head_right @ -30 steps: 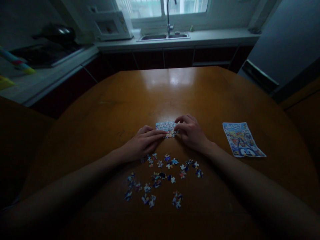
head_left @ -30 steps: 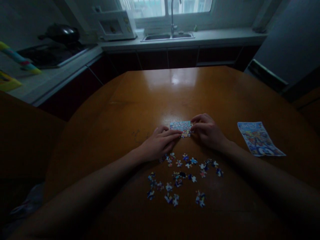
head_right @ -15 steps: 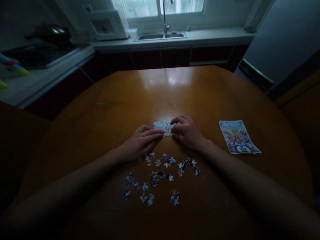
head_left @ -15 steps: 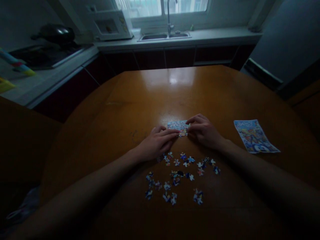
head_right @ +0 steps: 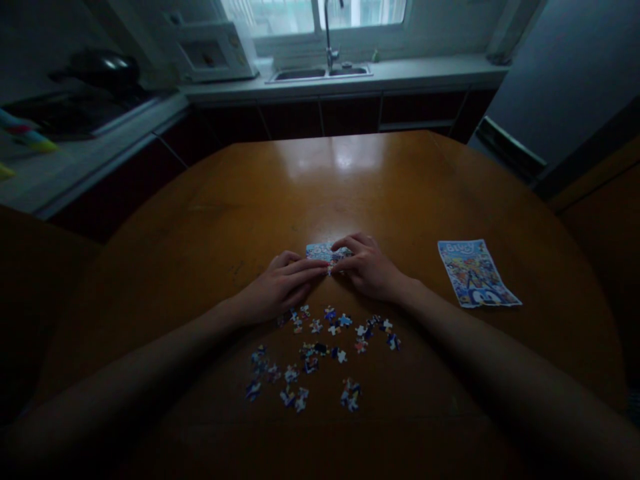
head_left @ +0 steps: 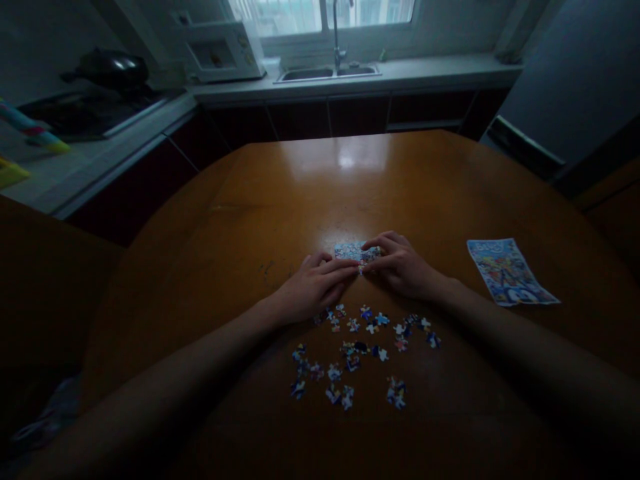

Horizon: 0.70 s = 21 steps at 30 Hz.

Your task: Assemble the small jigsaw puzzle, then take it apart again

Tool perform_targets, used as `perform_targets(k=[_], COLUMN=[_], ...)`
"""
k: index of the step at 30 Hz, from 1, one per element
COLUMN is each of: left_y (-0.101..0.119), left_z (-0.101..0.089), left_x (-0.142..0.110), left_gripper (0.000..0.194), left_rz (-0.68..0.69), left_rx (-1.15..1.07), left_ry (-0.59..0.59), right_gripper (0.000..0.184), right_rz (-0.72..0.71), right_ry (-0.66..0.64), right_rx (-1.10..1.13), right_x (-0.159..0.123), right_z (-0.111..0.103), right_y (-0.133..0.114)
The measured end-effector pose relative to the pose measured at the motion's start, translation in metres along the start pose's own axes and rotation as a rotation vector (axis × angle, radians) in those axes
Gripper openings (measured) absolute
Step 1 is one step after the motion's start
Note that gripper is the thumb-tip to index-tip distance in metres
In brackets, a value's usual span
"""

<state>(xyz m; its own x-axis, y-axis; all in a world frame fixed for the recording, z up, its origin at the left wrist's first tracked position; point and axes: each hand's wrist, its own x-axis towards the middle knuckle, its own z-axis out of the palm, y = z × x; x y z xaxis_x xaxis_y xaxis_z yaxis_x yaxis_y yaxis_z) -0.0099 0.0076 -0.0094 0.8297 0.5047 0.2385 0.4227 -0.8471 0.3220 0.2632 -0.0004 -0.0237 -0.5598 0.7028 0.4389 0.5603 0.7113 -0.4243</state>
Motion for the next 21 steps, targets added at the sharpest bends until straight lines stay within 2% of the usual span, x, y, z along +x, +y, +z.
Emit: perform_targets(k=[7, 13, 21], left_y=[-0.0009, 0.0027, -0.002], left_z=[-0.0005, -0.0066, -0.0021], left_x=[0.0007, 0.0009, 0.0002], left_gripper=[0.043, 0.048, 0.037], left_rz=[0.001, 0.0, -0.098], left_rx=[0.024, 0.029, -0.162], left_ry=[-0.02, -0.032, 0.174], right_gripper=[0.025, 0.028, 0.027], right_rz=[0.004, 0.067, 0.117], right_ry=[0.025, 0.194, 0.233], right_rx=[0.042, 0.132, 0.168], right_x=[0.0008, 0.0037, 0.004], right_z=[0.0005, -0.0012, -0.0009], right_y=[-0.0002, 0.003, 0.0043])
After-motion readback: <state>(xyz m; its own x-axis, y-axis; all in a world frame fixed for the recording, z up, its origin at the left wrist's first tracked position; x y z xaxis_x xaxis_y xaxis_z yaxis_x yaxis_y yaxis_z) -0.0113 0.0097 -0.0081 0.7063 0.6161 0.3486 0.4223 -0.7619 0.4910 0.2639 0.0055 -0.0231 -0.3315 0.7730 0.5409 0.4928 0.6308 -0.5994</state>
